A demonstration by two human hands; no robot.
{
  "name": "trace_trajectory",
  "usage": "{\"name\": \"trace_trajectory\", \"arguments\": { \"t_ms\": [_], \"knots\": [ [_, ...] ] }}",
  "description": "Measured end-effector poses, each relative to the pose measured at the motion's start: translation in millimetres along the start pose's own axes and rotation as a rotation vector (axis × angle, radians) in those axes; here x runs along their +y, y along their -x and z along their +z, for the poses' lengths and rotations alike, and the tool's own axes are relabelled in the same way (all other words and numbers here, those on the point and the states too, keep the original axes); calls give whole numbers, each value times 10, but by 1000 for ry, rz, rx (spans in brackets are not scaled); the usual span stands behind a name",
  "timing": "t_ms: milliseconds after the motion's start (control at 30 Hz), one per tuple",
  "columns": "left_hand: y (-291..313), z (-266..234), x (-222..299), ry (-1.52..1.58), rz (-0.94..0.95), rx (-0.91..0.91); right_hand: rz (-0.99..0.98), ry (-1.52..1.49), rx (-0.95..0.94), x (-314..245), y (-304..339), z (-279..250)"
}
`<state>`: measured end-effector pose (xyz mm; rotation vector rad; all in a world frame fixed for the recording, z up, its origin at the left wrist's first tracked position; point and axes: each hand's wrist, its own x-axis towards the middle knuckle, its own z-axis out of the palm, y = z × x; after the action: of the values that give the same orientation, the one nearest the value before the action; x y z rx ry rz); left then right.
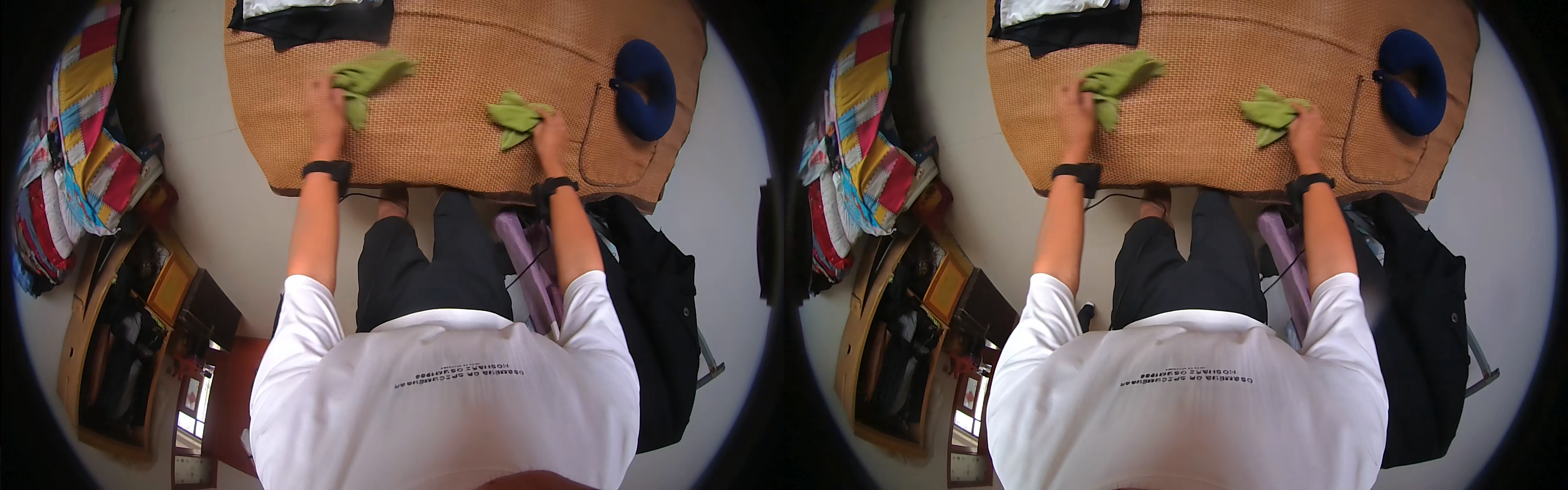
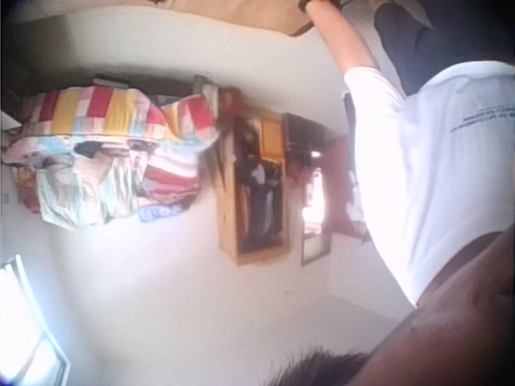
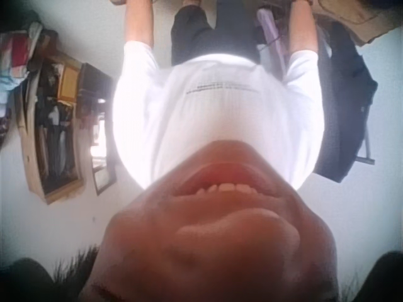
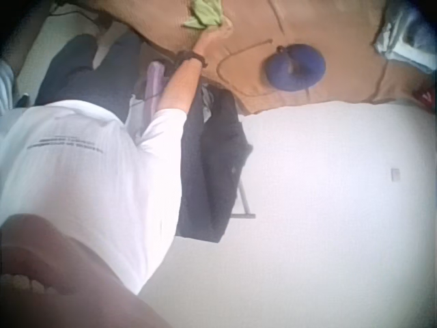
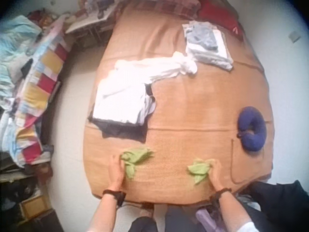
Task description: The person wipes a black visor using a green cloth and then proceeds to wipe the surface of a bed and a nearby nightstand.
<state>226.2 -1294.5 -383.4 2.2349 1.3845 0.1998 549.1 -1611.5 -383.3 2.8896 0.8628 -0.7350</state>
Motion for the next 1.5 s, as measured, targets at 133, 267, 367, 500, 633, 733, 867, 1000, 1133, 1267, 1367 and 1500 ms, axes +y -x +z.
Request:
{"name": "trace_trajectory", "arguments": {
  "t_ms": [133, 267, 367, 500, 633, 733, 867, 1000, 1133, 1267, 1367, 1500],
  "knots": [
    [-101, -461, -630, -6, -45, 59, 117, -168, 194, 335, -429, -227],
    [115, -516, -640, 63, -14, 111, 290, -451, 196, -1, -576, -190],
    [295, -264, -552, 24, -237, 87, 118, -495, 153, -599, -461, 190],
    [563, 87, -380, 5, -276, 165, -242, -478, 72, -2149, 253, 541],
    [598, 128, -520, 162, -237, 113, -549, -241, 166, -2914, 748, 676],
    [674, 148, -683, 14, -247, -97, -805, -159, 79, -2898, 630, 787],
    [581, 148, -701, 92, -304, -336, -682, -92, 51, -2010, -142, 619],
    [520, 215, -747, 137, -303, -397, -396, 198, 142, -755, -567, -69],
    [627, 248, -901, 133, -296, -357, 8, 300, -200, -393, -581, -440],
    [546, 395, -866, 135, -242, -292, 209, 156, -65, 4, -578, -29],
    [607, 430, -924, 146, -226, -276, 196, -153, 16, -614, -338, 368],
    [652, 419, -961, 154, -248, -283, 26, -245, -64, -2040, 305, 615]
  ]
}}
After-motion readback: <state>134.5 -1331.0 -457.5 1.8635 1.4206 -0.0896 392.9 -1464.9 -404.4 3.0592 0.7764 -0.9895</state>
